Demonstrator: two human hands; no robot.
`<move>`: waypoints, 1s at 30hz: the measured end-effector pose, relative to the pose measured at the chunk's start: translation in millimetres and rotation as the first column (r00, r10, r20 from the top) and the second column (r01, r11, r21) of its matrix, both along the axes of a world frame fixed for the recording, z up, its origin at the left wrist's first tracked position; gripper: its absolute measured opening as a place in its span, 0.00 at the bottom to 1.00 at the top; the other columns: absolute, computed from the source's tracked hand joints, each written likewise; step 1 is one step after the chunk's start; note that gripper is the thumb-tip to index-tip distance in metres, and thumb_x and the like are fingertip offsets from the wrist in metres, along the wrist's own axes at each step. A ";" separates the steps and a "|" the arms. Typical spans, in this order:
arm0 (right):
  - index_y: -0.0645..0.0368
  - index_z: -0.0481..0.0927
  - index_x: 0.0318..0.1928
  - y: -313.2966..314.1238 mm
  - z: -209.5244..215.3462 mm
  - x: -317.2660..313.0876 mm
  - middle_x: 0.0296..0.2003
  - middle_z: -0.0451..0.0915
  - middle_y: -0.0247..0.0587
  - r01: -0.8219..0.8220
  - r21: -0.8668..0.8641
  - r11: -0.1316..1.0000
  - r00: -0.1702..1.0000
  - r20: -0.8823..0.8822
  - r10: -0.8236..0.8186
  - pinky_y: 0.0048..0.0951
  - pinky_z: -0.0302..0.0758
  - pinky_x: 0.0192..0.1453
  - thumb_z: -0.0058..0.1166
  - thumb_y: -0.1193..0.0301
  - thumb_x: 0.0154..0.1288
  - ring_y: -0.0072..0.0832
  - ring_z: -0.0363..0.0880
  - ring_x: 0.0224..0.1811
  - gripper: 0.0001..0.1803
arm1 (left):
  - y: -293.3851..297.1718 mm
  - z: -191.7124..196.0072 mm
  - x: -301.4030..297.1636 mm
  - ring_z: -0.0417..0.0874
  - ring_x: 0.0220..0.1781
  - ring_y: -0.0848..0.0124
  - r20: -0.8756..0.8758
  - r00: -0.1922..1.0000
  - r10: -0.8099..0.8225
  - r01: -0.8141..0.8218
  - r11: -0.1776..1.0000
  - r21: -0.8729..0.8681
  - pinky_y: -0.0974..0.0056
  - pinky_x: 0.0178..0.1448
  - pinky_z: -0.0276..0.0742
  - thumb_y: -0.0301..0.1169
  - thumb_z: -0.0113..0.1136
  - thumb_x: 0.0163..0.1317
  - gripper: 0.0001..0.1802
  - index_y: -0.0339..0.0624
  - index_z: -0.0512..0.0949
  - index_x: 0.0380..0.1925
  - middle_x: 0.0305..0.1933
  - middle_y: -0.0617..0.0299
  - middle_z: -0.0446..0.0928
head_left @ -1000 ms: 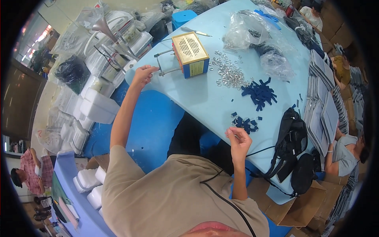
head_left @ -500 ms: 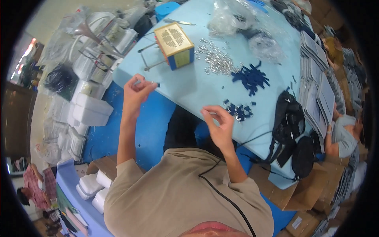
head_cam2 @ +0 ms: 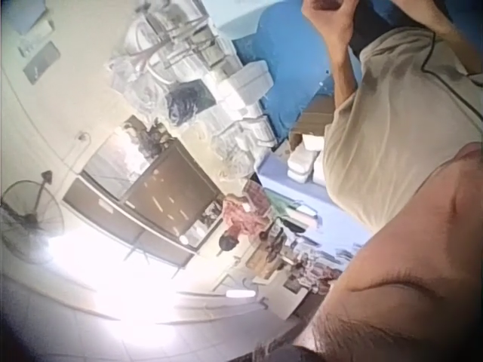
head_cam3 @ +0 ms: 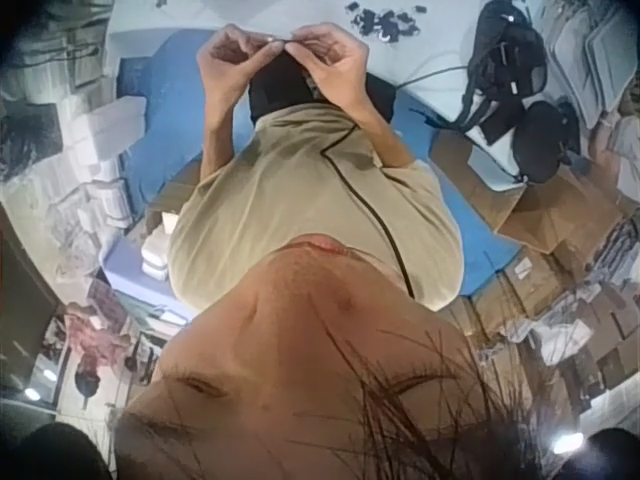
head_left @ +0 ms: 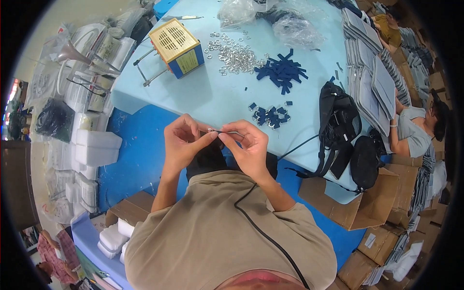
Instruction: Assembling small metal hardware onto leather pieces using a manual press.
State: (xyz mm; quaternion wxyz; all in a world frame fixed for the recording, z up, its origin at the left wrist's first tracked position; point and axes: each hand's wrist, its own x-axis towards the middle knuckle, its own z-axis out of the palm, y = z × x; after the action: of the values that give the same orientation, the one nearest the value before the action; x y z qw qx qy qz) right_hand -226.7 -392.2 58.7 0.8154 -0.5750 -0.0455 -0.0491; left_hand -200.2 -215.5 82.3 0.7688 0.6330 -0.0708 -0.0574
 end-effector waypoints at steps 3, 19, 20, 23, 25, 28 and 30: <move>0.69 0.81 0.46 -3.9 -2.4 -1.3 0.43 0.83 0.42 0.027 0.006 1.000 0.999 0.018 -0.027 0.28 0.82 0.55 0.63 0.87 0.63 0.26 0.83 0.48 0.11 | -7.2 -2.6 -3.9 0.86 0.41 0.74 0.048 0.999 0.011 -0.013 1.000 0.025 0.69 0.43 0.82 0.16 0.71 0.58 0.18 0.42 0.69 0.25 0.37 0.52 0.86; 0.63 0.77 0.41 -80.8 -38.1 71.1 0.33 0.83 0.43 0.187 -0.685 0.704 0.971 0.019 -0.240 0.32 0.76 0.42 0.57 0.83 0.64 0.34 0.83 0.37 0.07 | -45.0 -86.9 138.0 0.83 0.37 0.60 0.483 0.873 -0.073 -0.300 0.699 0.649 0.59 0.40 0.80 0.27 0.63 0.65 0.09 0.38 0.82 0.45 0.43 0.56 0.85; 0.63 0.78 0.42 -89.0 -42.8 79.9 0.33 0.84 0.44 0.164 -0.729 0.665 0.972 0.006 -0.233 0.35 0.76 0.42 0.59 0.81 0.63 0.36 0.84 0.36 0.07 | -45.5 -97.2 151.9 0.84 0.44 0.52 0.555 0.820 -0.139 -0.381 0.592 0.710 0.53 0.46 0.81 0.27 0.62 0.64 0.11 0.39 0.82 0.47 0.43 0.55 0.83; 0.62 0.81 0.44 -107.1 -52.8 96.1 0.33 0.85 0.44 0.109 -0.823 0.557 0.970 -0.034 -0.241 0.41 0.76 0.46 0.63 0.78 0.61 0.40 0.82 0.37 0.11 | -50.2 -101.4 169.7 0.82 0.50 0.50 0.550 0.814 -0.188 -0.390 0.526 0.756 0.49 0.52 0.80 0.26 0.61 0.64 0.10 0.40 0.83 0.45 0.45 0.54 0.80; 0.61 0.82 0.45 -114.1 -56.0 104.0 0.35 0.85 0.45 0.120 -0.829 0.546 0.965 -0.032 -0.261 0.45 0.74 0.51 0.65 0.75 0.60 0.43 0.80 0.42 0.13 | -49.5 -100.5 174.9 0.82 0.49 0.51 0.517 0.828 -0.216 -0.364 0.494 0.790 0.50 0.50 0.80 0.26 0.62 0.64 0.09 0.41 0.84 0.43 0.45 0.54 0.80; 0.61 0.84 0.46 -118.7 -59.7 118.1 0.40 0.83 0.48 0.263 -0.890 0.372 0.952 0.176 -0.252 0.43 0.72 0.56 0.65 0.76 0.58 0.45 0.76 0.50 0.13 | -51.0 -100.0 181.2 0.83 0.46 0.52 0.491 0.838 -0.237 -0.340 0.477 0.810 0.51 0.49 0.79 0.24 0.63 0.62 0.07 0.41 0.85 0.40 0.44 0.54 0.81; 0.60 0.85 0.48 -120.7 -66.6 136.0 0.43 0.80 0.50 0.402 -0.891 0.212 0.915 0.380 -0.136 0.42 0.71 0.60 0.64 0.78 0.58 0.45 0.72 0.55 0.15 | -50.6 -99.3 185.0 0.83 0.45 0.51 0.506 0.829 -0.238 -0.343 0.498 0.797 0.51 0.48 0.79 0.23 0.63 0.61 0.06 0.41 0.85 0.38 0.44 0.53 0.81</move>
State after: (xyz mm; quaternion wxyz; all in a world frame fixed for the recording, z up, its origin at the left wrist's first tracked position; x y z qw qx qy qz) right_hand -90.6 -512.9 -7.9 0.2681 -0.9373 -0.0543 -0.2160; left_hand -15.2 -266.1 -17.0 0.2915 0.9194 -0.2319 0.1262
